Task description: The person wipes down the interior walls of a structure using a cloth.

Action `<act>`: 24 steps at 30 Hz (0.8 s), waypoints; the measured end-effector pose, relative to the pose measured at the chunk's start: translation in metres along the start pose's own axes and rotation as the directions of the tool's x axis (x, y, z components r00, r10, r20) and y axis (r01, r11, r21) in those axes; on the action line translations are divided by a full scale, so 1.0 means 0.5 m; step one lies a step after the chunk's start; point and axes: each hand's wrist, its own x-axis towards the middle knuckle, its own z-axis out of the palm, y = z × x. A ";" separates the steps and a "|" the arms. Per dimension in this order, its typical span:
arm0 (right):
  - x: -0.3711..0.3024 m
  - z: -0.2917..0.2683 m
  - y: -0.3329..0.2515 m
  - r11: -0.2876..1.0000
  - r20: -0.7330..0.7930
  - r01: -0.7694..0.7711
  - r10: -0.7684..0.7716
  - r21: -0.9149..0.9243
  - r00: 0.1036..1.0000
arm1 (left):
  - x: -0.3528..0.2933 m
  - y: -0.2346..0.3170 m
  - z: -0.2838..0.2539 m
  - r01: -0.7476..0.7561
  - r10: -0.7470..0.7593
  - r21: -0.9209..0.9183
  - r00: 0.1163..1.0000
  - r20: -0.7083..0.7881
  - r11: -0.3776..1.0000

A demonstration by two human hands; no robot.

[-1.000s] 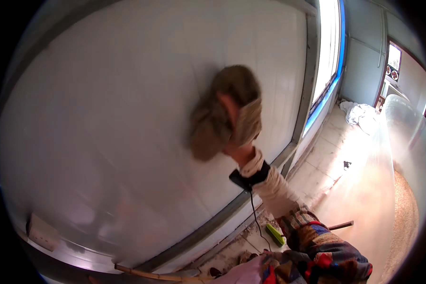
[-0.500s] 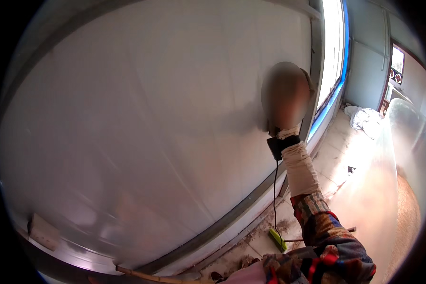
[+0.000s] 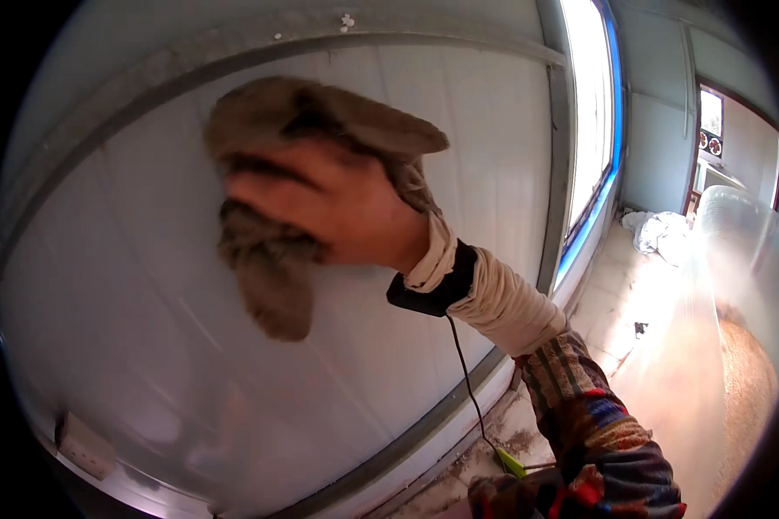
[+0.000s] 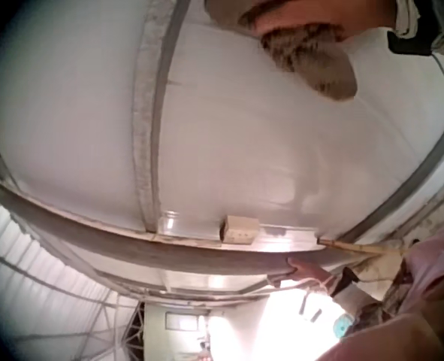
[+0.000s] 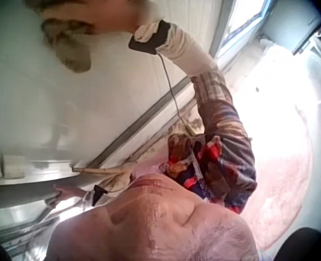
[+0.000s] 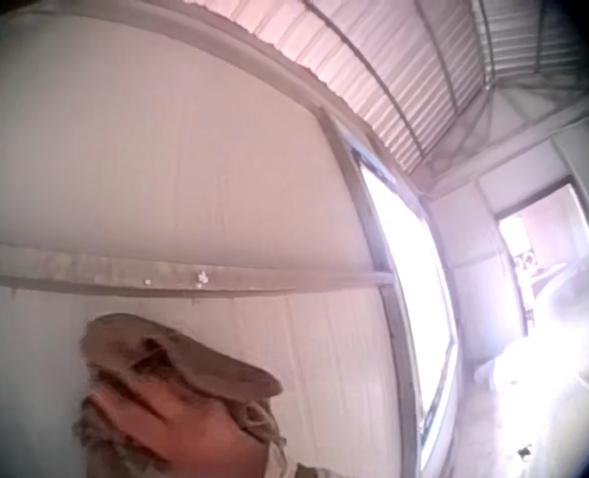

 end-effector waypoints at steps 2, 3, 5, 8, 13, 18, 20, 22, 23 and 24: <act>0.029 -0.008 -0.005 0.993 0.069 0.114 -0.113 -0.003 0.991 | -0.010 0.028 0.010 0.025 -0.026 0.053 0.999 0.028 0.998; 0.036 -0.018 -0.006 0.992 0.104 0.124 -0.121 -0.021 0.987 | -0.015 0.054 0.009 0.040 -0.047 0.117 0.997 0.060 0.992; 0.034 -0.038 0.011 0.990 0.132 0.133 -0.127 -0.038 0.983 | -0.018 0.100 0.004 0.056 -0.077 0.205 0.992 0.096 0.977; 0.011 -0.068 0.073 0.996 0.139 -0.009 0.021 -0.086 0.990 | -0.018 0.108 0.001 0.018 -0.025 0.170 0.999 0.044 0.985; -0.049 -0.109 0.178 0.990 -0.028 -0.124 0.126 0.064 0.992 | -0.014 0.088 0.001 -0.013 0.007 0.188 1.000 0.030 0.982; -0.062 -0.116 0.206 0.992 -0.125 -0.126 0.128 0.020 0.984 | -0.013 0.106 0.002 0.073 -0.083 0.189 0.996 0.044 0.979; -0.070 -0.119 0.196 0.983 -0.154 -0.186 0.183 -0.003 0.971 | -0.015 0.120 0.006 0.138 -0.157 0.209 0.984 0.078 0.968; -0.086 -0.116 0.198 0.970 -0.187 -0.244 0.237 -0.018 0.953 | -0.012 0.117 -0.001 0.181 -0.205 0.223 0.975 0.089 0.958; -0.091 -0.114 0.198 0.953 -0.236 -0.304 0.297 0.009 0.925 | -0.010 0.089 0.000 0.156 -0.171 0.206 0.984 0.058 0.966; -0.095 -0.112 0.200 0.932 -0.281 -0.360 0.356 0.039 0.891 | -0.007 0.060 -0.001 0.128 -0.136 0.192 0.990 0.028 0.973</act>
